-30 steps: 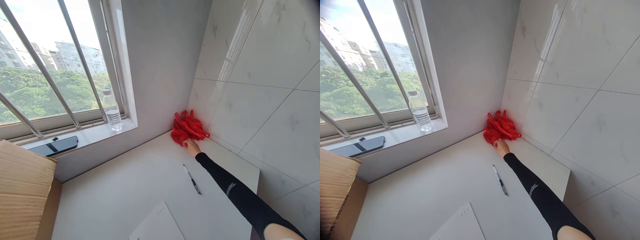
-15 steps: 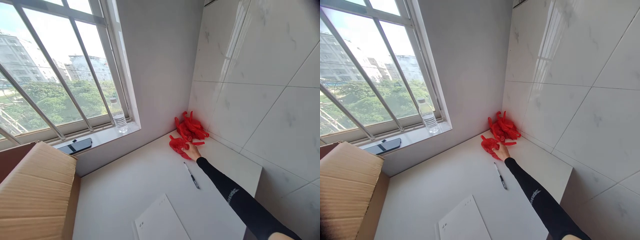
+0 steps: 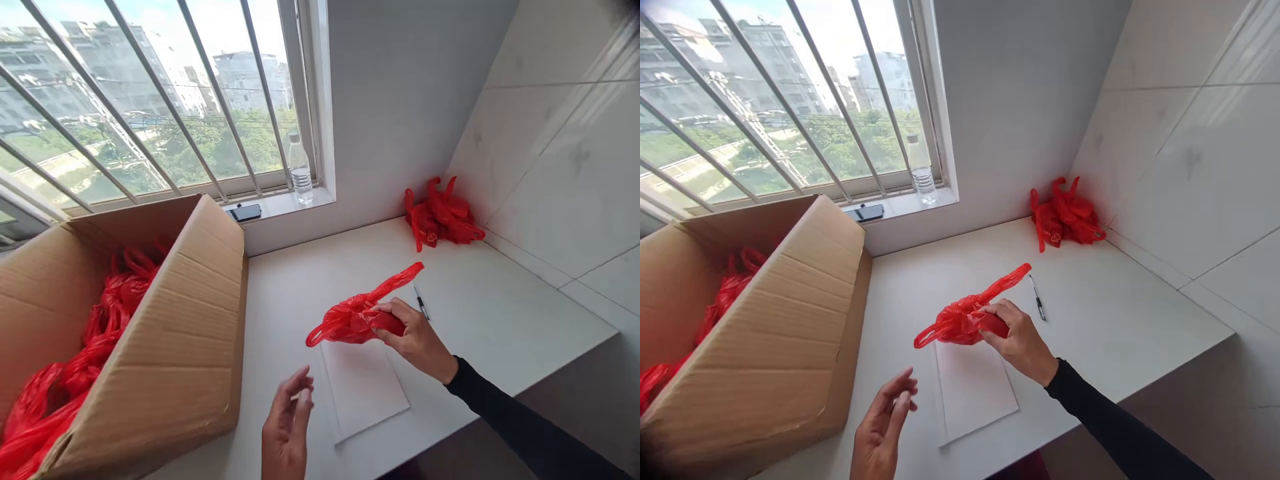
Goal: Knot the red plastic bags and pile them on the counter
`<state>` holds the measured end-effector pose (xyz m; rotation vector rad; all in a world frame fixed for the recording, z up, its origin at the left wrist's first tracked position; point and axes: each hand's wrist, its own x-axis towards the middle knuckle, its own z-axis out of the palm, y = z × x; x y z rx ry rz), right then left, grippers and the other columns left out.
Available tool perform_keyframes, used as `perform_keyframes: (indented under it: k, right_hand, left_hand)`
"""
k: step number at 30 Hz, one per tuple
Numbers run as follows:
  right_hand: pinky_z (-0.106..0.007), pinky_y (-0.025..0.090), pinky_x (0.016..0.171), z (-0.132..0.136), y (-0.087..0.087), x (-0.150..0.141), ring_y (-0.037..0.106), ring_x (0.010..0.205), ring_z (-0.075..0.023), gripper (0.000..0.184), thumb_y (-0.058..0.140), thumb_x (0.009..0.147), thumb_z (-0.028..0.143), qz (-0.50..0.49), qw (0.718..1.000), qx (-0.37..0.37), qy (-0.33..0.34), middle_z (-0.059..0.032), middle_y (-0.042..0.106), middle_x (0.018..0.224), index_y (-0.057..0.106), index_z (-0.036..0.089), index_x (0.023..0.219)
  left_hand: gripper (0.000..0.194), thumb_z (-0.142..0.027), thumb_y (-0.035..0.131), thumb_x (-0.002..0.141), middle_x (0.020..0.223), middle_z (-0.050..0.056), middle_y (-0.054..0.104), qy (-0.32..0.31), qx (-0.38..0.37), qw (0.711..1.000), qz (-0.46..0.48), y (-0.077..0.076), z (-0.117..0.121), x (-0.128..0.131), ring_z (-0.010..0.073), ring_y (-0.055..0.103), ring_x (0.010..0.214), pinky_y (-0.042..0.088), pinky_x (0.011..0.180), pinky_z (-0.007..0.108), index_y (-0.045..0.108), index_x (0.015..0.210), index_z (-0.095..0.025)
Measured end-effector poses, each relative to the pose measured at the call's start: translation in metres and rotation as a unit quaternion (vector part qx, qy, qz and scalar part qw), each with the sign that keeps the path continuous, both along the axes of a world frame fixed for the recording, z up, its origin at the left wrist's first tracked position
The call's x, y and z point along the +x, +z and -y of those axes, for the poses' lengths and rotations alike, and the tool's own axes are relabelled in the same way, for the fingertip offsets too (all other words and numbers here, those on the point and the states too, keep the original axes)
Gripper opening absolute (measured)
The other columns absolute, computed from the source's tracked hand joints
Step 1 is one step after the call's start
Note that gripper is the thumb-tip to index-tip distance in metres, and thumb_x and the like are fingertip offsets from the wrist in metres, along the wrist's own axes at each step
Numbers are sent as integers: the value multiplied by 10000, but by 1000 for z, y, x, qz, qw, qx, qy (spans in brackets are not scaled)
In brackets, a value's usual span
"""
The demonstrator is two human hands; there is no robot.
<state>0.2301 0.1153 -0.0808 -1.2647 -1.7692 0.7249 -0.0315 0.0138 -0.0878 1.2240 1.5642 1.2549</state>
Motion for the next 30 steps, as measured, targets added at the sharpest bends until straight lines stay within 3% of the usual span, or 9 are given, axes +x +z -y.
perform_keyframes:
  k: [2, 4, 8, 11, 14, 18, 23, 27, 30]
  right_hand:
    - [-354, 560, 788, 34, -8, -13, 626, 885, -207, 235, 638, 954, 273, 3, 998, -3, 62, -32, 631, 999, 674, 299, 1185]
    - [-357, 562, 764, 59, -17, -21, 607, 852, -205, 246, 611, 968, 243, 14, 994, 6, 104, -35, 606, 972, 669, 303, 1200]
    - [-378, 573, 792, 83, -27, -21, 603, 890, -220, 269, 609, 948, 203, 20, 995, -20, 98, -37, 610, 979, 656, 313, 1189]
    - [-417, 568, 871, 86, -26, -15, 606, 1017, -254, 217, 645, 950, 298, 20, 995, -43, 86, -61, 627, 1077, 656, 305, 1167]
    - [-431, 548, 875, 84, -25, -18, 595, 1058, -274, 157, 569, 1011, 409, 15, 997, -37, 59, -74, 631, 1059, 660, 281, 1009]
    - [-436, 518, 820, 78, -25, -32, 586, 924, -256, 87, 583, 1000, 342, 33, 999, -20, 16, -56, 645, 980, 574, 258, 1019]
    - [-434, 486, 812, 70, -22, -30, 573, 839, -233, 90, 522, 1023, 254, 64, 997, 21, 28, -32, 642, 897, 553, 253, 938]
    - [-446, 502, 877, 69, -20, -15, 578, 1030, -272, 65, 514, 1024, 269, 56, 998, 2, -14, -62, 633, 1038, 559, 265, 979]
    - [-456, 500, 952, 70, -17, -16, 565, 1137, -277, 53, 516, 1015, 278, 34, 999, -30, 0, -68, 631, 1136, 558, 269, 1046]
  left_hand:
    - [325, -429, 562, 1002, 1246, 107, 670, -1, 89, 981, -171, -1, -9, 8, 283, 620, 1155, 535, 926, 438, 678, 1258, -265]
    - [327, -369, 616, 979, 1297, 97, 647, -31, 85, 970, -227, -7, -13, 14, 292, 549, 1251, 463, 1042, 487, 670, 1291, -288]
    - [139, -326, 630, 972, 1051, 64, 726, -78, 51, 963, -253, -19, -10, 18, 293, 596, 1110, 472, 992, 504, 745, 1021, -266]
    - [135, -322, 595, 995, 993, 52, 724, -79, 55, 964, -246, -21, -4, 18, 274, 606, 1066, 501, 954, 471, 708, 971, -251]
    - [108, -303, 598, 995, 994, 49, 714, -77, 76, 964, -242, -16, 1, 22, 263, 597, 1066, 511, 944, 442, 690, 970, -254]
    - [88, -267, 607, 987, 1042, 48, 709, -69, 108, 961, -245, -10, 5, 32, 263, 576, 1113, 495, 978, 441, 694, 994, -263]
    - [75, -280, 631, 971, 911, 15, 705, -29, 101, 962, -253, -8, 8, 26, 257, 588, 1043, 480, 959, 435, 676, 911, -273]
    - [123, -330, 606, 986, 912, 43, 677, 53, 61, 964, -253, -11, 11, 11, 263, 612, 929, 500, 788, 402, 661, 907, -253]
    - [128, -346, 576, 1001, 1000, 58, 684, 51, 47, 969, -239, -12, 11, 11, 253, 630, 969, 522, 810, 397, 657, 1017, -248]
